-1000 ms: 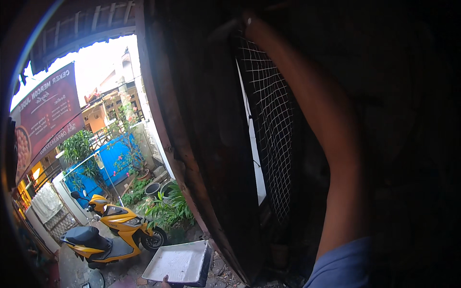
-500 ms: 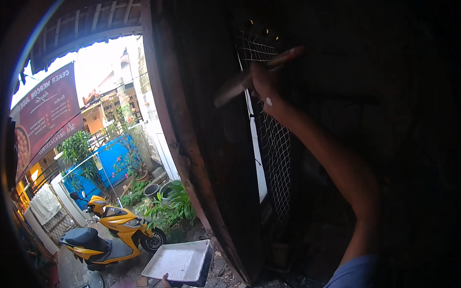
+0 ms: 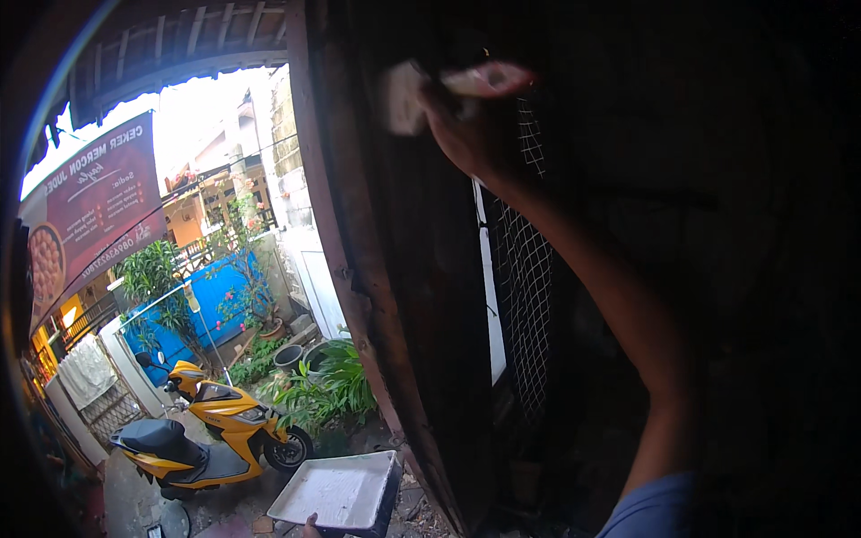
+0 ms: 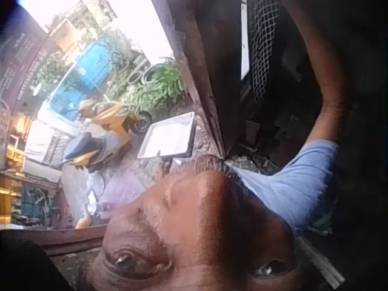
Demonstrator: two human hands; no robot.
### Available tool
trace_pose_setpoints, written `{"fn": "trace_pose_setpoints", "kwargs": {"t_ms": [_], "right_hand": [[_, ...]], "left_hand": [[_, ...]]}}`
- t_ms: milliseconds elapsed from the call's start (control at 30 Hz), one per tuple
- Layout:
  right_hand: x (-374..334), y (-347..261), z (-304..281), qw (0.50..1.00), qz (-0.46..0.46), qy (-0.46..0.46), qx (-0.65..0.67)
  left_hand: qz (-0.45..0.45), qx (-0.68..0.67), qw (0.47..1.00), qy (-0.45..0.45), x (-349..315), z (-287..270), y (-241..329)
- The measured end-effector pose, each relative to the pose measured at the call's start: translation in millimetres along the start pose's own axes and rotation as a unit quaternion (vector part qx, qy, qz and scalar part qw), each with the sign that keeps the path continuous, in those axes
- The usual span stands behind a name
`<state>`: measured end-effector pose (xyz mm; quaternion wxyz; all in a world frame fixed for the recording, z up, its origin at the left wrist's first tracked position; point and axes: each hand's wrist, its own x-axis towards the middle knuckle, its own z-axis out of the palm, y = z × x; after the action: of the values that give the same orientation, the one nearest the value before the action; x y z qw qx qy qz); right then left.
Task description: The person paints a wooden door frame using a paintbrush and paint from a tray, sets down the painting tools, and then unfolds an aluminum ladder.
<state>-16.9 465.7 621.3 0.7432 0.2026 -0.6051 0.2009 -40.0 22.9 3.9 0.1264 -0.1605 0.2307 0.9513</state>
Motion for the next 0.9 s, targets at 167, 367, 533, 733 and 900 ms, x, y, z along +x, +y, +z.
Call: {"fn": "trace_pose_setpoints", "kwargs": {"t_ms": [167, 367, 533, 733, 900], "right_hand": [[20.9, -5.5, -12.7, 0.99, 0.061, 0.025, 0.125], [48.9, 18.0, 15.7, 0.993, -0.095, 0.057, -0.05], [-49.2, -22.8, -14.9, 0.967, 0.231, -0.063, 0.087], [-153.1, -34.3, -59.0, 0.95, 0.233, -0.192, 0.08], [-104.8, -35.7, -66.0, 0.905, 0.394, -0.09, 0.136]], "left_hand": [[0.006, 0.001, 1.0, -0.012, -1.0, -0.5, -1.9], [0.018, 0.009, 0.999, -0.036, -3.4, 4.0, -3.2], [0.025, 0.015, 0.999, -0.039, -0.7, 4.9, -0.8], [0.015, 0.026, 0.999, -0.027, -4.5, 8.5, 4.7], [-0.017, 0.022, 0.999, -0.032, 1.5, 11.7, 5.9]]}}
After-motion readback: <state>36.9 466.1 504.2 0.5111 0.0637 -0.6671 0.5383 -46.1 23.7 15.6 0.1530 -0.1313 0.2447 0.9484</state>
